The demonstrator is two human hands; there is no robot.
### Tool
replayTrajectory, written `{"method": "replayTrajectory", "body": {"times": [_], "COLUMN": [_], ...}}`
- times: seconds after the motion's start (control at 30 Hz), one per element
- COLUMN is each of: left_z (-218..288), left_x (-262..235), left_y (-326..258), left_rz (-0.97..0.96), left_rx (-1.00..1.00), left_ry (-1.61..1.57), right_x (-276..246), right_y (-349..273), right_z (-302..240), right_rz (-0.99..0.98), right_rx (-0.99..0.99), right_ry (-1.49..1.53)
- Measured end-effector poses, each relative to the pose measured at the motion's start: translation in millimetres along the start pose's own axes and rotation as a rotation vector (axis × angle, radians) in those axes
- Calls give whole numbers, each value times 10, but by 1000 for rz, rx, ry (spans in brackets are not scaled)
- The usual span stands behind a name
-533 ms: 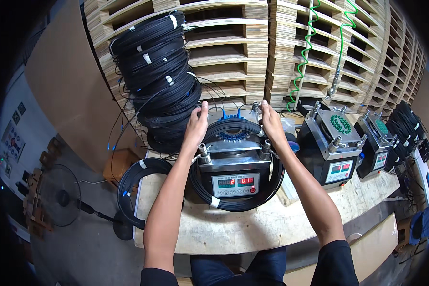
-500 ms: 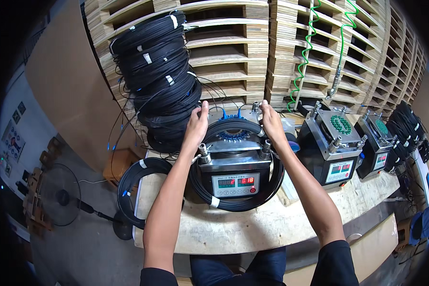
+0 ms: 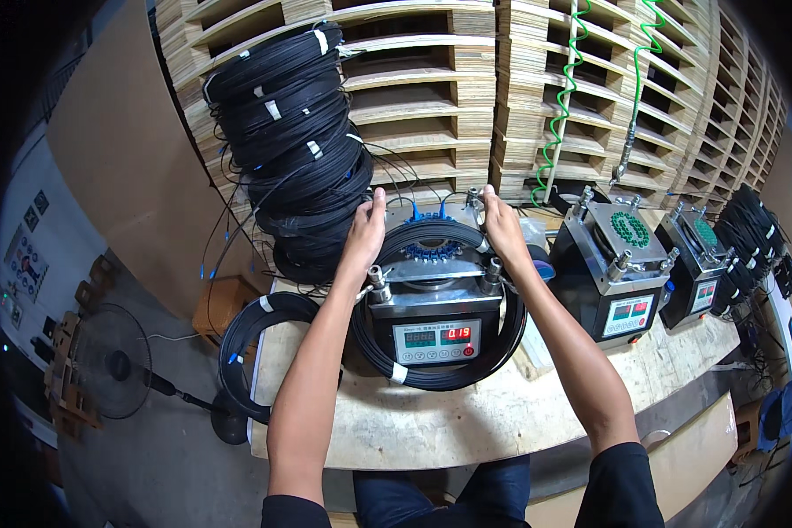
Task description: Insert cable ends into a machine for terminal processing and monitor the cycle.
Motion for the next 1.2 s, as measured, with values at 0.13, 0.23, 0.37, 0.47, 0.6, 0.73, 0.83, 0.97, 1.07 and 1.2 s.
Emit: {"method": "replayTrajectory", "body": {"times": [0.13, 0.23, 0.37, 0.47, 0.6, 0.73, 0.83, 0.97, 1.07, 1.2], "left_z": [8, 24, -26, -136, -114, -129, -133, -63, -95, -112], "left_x": [-63, -58, -21, -81, -10, -31, -34, -25, -39, -34], "left_y": [-31, -28, 38, 91, 84, 80, 66, 36, 64, 84], "left_rz": [59, 70, 75, 71, 39, 23, 13, 45, 40, 49], "left_rx": [5, 13, 36, 37, 17, 8, 0, -3, 12, 45], "left_ry": [15, 21, -11, -20, -1, 14, 13, 22, 10, -37], "right_x": [56, 70, 32, 64, 7, 54, 97, 99, 110, 59], "right_y": [14, 44, 53, -25, -49, -8, 4, 44, 41, -21], "right_z": [17, 51, 61, -30, -17, 9, 28, 58, 46, -15], "right_rz": [-19, -25, 9, -37, -48, -102, -103, -94, -97, -62], "right_rx": [-4, -21, -31, 16, 90, 105, 88, 14, 22, 47], "right_ry": [43, 63, 91, 72, 13, -27, -6, 64, 86, 44]}}
Point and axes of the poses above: each hand's wrist, its own y-axis towards the middle knuckle, its own x-axis out of the palm, z = x × y, the point moved 9 cm from there along y, towards the middle knuckle, and after that the axes turned 10 degrees about x, right-handed, at the moved point
